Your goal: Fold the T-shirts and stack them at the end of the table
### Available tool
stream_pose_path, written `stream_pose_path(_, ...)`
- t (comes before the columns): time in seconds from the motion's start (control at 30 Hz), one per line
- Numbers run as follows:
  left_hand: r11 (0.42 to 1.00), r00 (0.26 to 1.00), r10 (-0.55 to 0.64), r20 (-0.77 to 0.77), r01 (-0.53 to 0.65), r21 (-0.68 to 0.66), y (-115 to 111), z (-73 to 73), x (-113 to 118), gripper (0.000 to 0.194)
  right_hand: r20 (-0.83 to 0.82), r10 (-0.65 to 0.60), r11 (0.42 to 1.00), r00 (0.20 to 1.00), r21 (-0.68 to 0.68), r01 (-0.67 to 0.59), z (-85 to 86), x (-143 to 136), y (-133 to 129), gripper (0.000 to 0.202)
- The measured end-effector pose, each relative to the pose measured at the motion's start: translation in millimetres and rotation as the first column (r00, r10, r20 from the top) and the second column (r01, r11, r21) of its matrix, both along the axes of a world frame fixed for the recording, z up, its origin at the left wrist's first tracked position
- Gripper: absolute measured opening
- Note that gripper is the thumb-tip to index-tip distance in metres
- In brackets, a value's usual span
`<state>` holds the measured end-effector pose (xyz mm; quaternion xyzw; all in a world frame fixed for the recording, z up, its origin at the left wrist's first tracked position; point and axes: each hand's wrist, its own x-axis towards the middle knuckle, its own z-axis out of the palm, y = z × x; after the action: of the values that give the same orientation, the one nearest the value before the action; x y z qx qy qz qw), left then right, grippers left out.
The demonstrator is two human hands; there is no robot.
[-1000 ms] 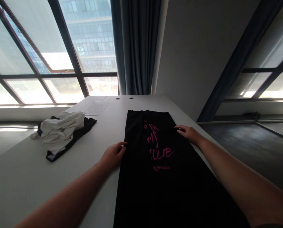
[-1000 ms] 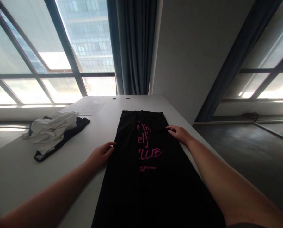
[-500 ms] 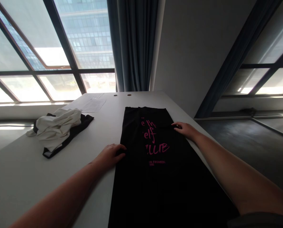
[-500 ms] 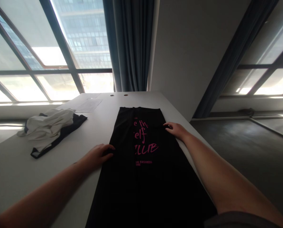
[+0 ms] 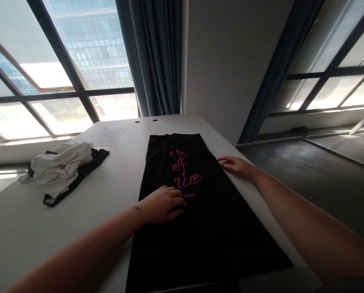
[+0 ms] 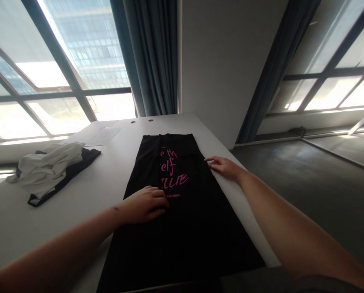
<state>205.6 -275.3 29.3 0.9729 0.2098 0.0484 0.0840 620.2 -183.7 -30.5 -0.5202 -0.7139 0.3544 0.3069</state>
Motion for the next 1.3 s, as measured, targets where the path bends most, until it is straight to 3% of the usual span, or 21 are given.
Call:
stream_pose_path(0.17, 0.981, 0.981, -0.188, -0.044, 0.19, 0.035, -3, 2.7, 75, 0.021, 0.002, 0.05, 0.997, 0.999, 0.058, -0.05, 2.4, 2, 1, 0.041)
stream_pose_path(0.33, 0.898, 0.898, -0.429, -0.103, 0.435, 0.056, -23, 8.8, 146, 0.034, -0.012, 0.064, 0.994, 0.998, 0.086, -0.062, 0.9, 1, 1, 0.049)
stream_pose_path(0.47, 0.876, 0.861, -0.473, -0.184, 0.482, 0.005, -31, 9.8, 186, 0.051, 0.007, 0.015, 0.99, 1.0, 0.143, -0.016, -1.9, 0, 6, 0.051)
stream_pose_path(0.57, 0.873, 0.851, -0.482, -0.21, 0.488, -0.025, -30, 8.0, 201, 0.057, 0.036, 0.022, 0.985, 0.999, 0.171, -0.028, -5.4, -1, 10, 0.058)
stream_pose_path(0.73, 0.864, 0.85, -0.483, -0.208, 0.502, 0.044, -29, 13.7, 190, 0.033, 0.094, -0.003, 0.973, 0.996, 0.232, -0.019, -12.0, -1, 14, 0.063)
stream_pose_path(0.83, 0.877, 0.877, -0.463, -0.128, 0.474, 0.076, -30, 22.4, 163, 0.027, 0.122, -0.028, 0.958, 0.992, 0.286, -0.009, -16.1, -5, 18, 0.054)
stream_pose_path(0.93, 0.898, 0.897, -0.439, -0.05, 0.44, 0.014, -33, 27.3, 132, 0.024, 0.12, -0.064, 0.954, 0.991, 0.298, 0.026, -19.7, -15, 31, 0.048)
stream_pose_path(1.07, 0.907, 0.909, -0.416, 0.01, 0.416, -0.065, -40, 23.1, 102, 0.02, 0.081, -0.159, 0.957, 0.984, 0.257, 0.133, -20.0, -30, 70, 0.051)
stream_pose_path(1.3, 0.906, 0.908, -0.39, 0.153, 0.408, -0.11, -50, 18.2, 79, 0.019, 0.037, -0.272, 0.953, 0.962, 0.15, 0.264, -3.5, -45, 158, 0.062)
